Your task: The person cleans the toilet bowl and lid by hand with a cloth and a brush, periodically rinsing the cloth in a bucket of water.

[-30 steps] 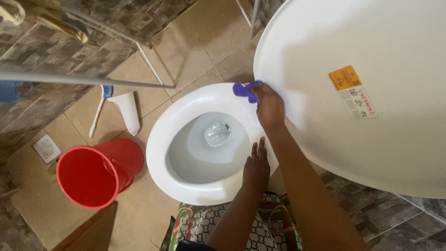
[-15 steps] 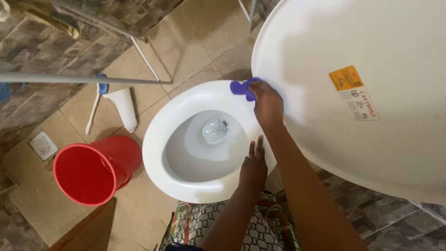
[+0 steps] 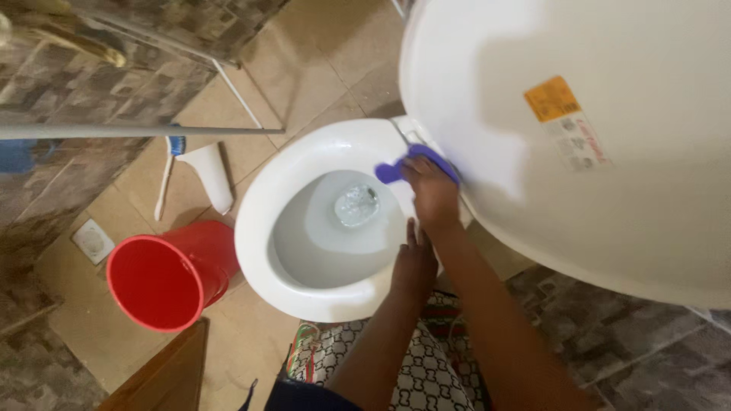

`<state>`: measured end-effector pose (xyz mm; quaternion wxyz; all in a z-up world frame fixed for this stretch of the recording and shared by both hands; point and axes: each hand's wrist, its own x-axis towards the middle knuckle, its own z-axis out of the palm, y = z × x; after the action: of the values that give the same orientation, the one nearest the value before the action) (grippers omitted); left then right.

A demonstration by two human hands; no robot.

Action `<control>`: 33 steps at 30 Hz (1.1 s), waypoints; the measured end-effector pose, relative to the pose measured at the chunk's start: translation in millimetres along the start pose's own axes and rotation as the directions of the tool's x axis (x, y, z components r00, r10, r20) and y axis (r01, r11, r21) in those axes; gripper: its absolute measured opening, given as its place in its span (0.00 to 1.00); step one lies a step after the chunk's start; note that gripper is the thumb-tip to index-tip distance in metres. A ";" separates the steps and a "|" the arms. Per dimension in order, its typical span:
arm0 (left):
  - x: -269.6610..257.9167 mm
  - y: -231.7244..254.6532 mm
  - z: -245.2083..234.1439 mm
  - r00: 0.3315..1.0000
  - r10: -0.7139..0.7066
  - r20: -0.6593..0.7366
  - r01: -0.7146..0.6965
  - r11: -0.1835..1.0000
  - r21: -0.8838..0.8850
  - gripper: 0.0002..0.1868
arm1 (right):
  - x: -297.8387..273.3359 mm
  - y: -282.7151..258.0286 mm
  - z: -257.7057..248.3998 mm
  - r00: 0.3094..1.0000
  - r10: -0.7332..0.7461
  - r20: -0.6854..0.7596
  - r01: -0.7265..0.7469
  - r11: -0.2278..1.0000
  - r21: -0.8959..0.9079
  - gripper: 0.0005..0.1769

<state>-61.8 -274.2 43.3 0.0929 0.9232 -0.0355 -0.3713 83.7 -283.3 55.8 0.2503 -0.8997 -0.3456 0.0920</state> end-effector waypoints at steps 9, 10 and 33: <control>7.4 -8.7 7.2 0.978 -0.044 -0.202 0.016 0.991 -0.136 0.41 | -81.5 -12.0 -23.4 0.896 0.440 -0.057 -0.403 0.860 0.312 0.26; 8.5 -12.0 11.3 0.981 -0.086 -0.173 0.042 0.970 -0.240 0.39 | -84.8 -13.2 -19.7 0.894 0.445 -0.051 -0.409 0.857 0.313 0.26; -28.4 -36.0 -35.4 0.989 -0.032 -0.144 -0.009 0.962 -0.272 0.41 | -177.9 -69.2 -51.9 0.675 0.737 0.036 -0.681 0.603 0.416 0.18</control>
<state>-57.9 -229.9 80.5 0.2188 0.9268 0.0279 -0.3040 -71.0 -378.1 134.5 0.3926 -0.8962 0.0849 0.1884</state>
